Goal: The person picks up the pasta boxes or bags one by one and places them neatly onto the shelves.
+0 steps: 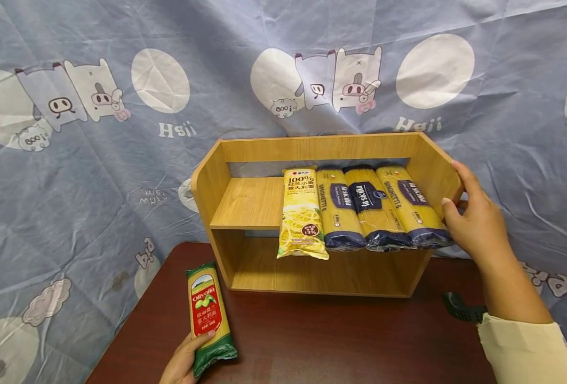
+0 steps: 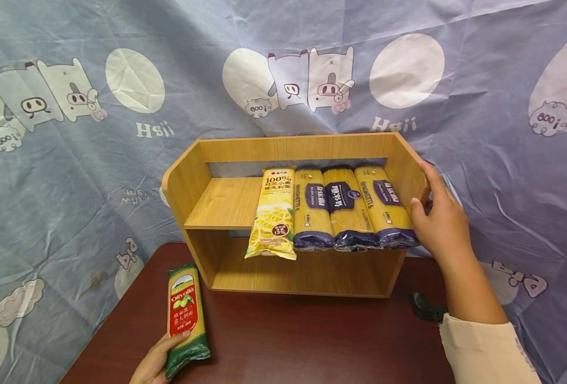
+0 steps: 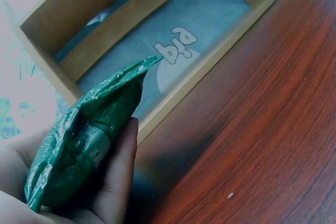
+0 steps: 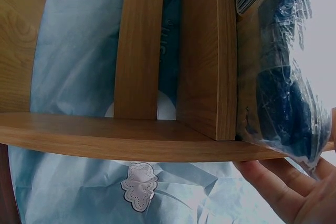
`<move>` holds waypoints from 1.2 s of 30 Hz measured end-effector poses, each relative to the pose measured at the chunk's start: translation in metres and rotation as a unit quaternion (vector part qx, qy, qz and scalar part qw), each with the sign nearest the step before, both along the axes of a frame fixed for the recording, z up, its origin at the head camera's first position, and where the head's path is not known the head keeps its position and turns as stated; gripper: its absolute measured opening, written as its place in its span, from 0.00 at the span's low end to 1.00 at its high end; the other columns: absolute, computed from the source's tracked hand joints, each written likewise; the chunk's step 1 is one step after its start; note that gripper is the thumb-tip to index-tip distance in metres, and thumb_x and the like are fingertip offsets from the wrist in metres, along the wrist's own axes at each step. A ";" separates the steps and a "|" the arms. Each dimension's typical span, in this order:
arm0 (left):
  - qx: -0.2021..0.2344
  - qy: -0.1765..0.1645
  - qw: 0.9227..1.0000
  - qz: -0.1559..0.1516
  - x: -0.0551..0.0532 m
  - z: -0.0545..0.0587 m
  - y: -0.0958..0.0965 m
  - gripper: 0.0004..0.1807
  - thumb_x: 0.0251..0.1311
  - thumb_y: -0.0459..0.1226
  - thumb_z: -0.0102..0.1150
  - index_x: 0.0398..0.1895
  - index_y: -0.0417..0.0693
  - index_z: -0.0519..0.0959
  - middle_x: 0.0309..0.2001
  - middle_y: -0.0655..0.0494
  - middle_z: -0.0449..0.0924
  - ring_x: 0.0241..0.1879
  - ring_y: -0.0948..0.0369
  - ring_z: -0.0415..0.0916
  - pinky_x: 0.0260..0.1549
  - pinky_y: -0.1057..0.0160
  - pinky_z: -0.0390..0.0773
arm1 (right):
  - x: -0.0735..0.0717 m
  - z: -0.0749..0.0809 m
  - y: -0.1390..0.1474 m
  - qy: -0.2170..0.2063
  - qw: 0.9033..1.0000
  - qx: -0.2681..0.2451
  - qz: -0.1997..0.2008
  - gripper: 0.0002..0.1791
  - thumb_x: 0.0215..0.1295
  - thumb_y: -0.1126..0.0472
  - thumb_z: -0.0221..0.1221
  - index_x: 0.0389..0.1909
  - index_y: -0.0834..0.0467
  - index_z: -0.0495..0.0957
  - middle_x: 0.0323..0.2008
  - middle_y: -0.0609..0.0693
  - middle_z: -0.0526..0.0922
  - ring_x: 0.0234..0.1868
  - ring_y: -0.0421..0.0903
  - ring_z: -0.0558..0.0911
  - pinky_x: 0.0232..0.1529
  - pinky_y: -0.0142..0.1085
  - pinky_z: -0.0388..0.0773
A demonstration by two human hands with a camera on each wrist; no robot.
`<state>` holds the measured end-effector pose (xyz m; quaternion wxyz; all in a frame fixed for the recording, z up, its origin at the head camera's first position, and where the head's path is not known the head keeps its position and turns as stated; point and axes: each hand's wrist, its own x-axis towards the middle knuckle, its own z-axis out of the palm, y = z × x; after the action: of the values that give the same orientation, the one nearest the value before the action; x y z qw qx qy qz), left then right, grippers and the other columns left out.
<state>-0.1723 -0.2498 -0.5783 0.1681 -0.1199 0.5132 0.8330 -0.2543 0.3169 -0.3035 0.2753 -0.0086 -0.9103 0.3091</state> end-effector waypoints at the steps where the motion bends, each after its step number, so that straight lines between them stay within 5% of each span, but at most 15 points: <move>1: -0.003 0.003 1.000 -0.004 0.000 0.000 0.000 0.24 0.76 0.42 0.51 0.69 0.53 0.57 0.49 0.62 0.83 0.50 0.63 0.83 0.53 0.61 0.82 | 0.000 0.000 0.000 -0.002 1.000 0.000 0.000 0.39 0.75 0.57 0.49 0.81 0.33 0.45 0.65 0.77 0.69 0.57 0.77 0.76 0.49 0.67 0.70; 9: -0.042 0.030 0.998 -0.022 0.002 -0.003 0.001 0.22 0.75 0.38 0.53 0.66 0.53 0.60 0.48 0.64 0.82 0.50 0.64 0.81 0.53 0.61 0.82 | 0.000 0.000 0.000 -0.006 1.000 0.001 -0.003 0.39 0.75 0.57 0.49 0.81 0.33 0.44 0.67 0.75 0.69 0.57 0.77 0.76 0.48 0.66 0.70; 36: -0.071 0.036 0.995 0.053 0.003 -0.001 0.010 0.24 0.71 0.38 0.58 0.64 0.59 0.61 0.46 0.63 0.83 0.48 0.63 0.82 0.49 0.60 0.82 | 0.001 0.000 -0.001 -0.004 1.000 0.003 -0.002 0.40 0.74 0.57 0.50 0.81 0.34 0.44 0.72 0.68 0.66 0.57 0.77 0.76 0.46 0.65 0.72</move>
<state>-0.1695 -0.2400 -0.5795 0.0957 -0.1283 0.5699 0.8060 -0.2537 0.3160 -0.3032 0.2723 -0.0108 -0.9124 0.3055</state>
